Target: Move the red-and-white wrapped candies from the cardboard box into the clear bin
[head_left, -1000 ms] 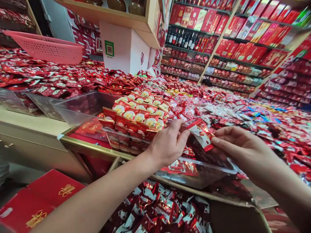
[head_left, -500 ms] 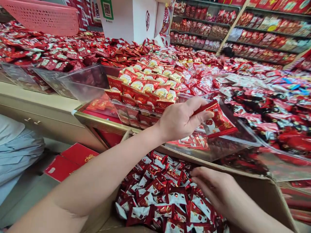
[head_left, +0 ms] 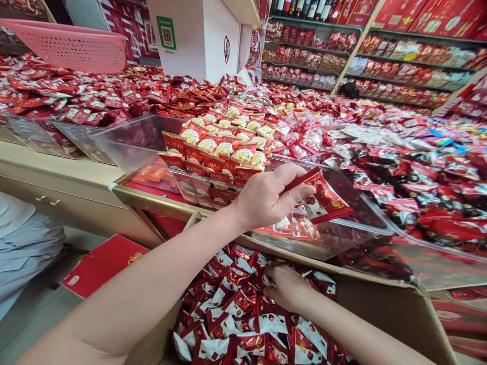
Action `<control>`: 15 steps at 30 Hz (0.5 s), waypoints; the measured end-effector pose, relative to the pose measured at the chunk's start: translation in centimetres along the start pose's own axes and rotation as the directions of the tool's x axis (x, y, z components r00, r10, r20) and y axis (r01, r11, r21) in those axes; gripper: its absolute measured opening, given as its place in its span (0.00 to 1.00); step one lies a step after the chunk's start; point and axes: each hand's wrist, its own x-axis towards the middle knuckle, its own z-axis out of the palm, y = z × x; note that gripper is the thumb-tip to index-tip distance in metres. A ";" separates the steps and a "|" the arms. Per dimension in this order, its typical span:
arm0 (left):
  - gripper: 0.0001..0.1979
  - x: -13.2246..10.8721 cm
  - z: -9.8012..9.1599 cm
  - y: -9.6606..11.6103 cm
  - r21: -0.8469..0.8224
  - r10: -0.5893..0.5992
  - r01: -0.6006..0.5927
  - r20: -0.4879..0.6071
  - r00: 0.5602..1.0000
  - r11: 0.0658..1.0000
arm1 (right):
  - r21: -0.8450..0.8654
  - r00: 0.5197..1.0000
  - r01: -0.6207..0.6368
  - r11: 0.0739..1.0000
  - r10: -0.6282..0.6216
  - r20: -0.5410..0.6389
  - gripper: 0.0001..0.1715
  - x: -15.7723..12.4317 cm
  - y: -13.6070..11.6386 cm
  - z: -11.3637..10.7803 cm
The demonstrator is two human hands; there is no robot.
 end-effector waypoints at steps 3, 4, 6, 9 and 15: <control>0.09 0.0 -0.1 0.1 -0.001 -0.016 0.016 0.004 1.000 1.000 | 0.036 0.993 0.112 0.993 -0.111 -0.041 0.09 -2.0 -0.7 -1.8; 0.09 0.0 -0.1 0.1 -0.003 -0.019 0.019 0.005 1.000 1.000 | 0.077 0.983 0.177 0.981 -0.172 -0.065 0.09 -2.9 -1.0 -2.8; 0.09 0.0 -0.1 0.1 -0.003 -0.018 0.018 0.001 1.000 1.000 | 0.191 0.942 0.323 0.927 -0.296 -0.158 0.10 -4.9 -1.4 -4.8; 0.09 0.0 -0.2 0.1 0.024 0.003 -0.003 -0.004 1.000 1.000 | 0.267 0.847 0.479 0.836 -0.360 -0.391 0.11 -8.1 -1.0 -7.6; 0.10 0.0 -0.4 0.2 0.081 0.028 -0.028 0.007 1.000 0.996 | -0.030 0.601 0.461 0.887 -0.337 -0.724 0.17 -11.6 2.1 -8.1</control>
